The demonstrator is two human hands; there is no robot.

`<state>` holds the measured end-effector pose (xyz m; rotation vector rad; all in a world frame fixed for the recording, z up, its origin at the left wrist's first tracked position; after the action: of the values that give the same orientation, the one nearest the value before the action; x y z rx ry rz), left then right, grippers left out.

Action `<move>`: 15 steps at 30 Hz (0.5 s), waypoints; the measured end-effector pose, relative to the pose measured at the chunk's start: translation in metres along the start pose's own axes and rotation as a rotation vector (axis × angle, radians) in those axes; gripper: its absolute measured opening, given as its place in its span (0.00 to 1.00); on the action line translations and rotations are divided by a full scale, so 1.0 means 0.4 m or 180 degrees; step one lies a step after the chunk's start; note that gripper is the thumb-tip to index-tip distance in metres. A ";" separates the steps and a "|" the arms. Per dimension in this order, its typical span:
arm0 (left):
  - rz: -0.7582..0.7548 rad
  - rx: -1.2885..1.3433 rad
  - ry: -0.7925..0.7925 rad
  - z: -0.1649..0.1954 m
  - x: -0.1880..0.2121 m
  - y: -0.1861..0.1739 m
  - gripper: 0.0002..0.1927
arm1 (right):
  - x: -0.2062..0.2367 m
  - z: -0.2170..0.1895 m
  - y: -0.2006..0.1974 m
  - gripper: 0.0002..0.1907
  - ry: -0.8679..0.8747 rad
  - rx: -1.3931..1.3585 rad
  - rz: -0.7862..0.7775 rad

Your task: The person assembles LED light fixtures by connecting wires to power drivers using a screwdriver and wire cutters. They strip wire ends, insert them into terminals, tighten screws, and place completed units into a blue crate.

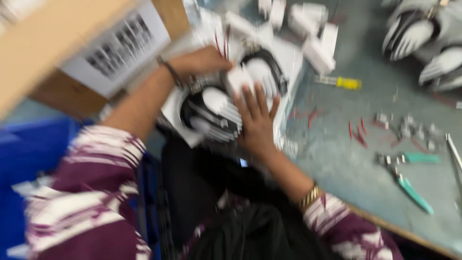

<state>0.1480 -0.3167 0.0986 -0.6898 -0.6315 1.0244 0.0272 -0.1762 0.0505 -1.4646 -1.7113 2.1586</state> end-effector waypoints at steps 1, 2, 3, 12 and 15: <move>0.0102 -0.0182 0.0170 0.008 0.009 0.002 0.22 | 0.011 -0.007 -0.016 0.40 -0.0144 -0.0113 0.0090; 0.0122 0.0258 -0.0080 -0.015 0.013 0.011 0.20 | 0.029 -0.015 -0.042 0.37 -0.0294 -0.0222 0.0201; 0.0174 0.0666 -0.0326 -0.026 0.023 0.016 0.17 | 0.060 -0.007 -0.065 0.36 -0.0220 -0.0545 0.0222; 0.0700 -0.1236 0.0265 0.188 0.173 0.085 0.18 | 0.418 0.217 -0.274 0.30 0.1550 -0.2258 0.0758; 0.1218 -0.1373 0.1348 0.236 0.287 0.094 0.13 | 0.488 0.217 -0.246 0.28 0.1648 -0.2397 0.0408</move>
<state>0.1012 -0.1786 0.1463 -1.4053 -0.3521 1.0531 -0.1883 -0.0985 -0.0019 -2.0712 -2.3325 0.9968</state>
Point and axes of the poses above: each hand's wrist, its own x-axis away from the middle knuckle, its own y-axis out of the palm, z = x × y, the point moved 10 cm from there along -x, towards the middle knuckle, and after that the axes turned 11 degrees about -y, right-handed, at the moved point
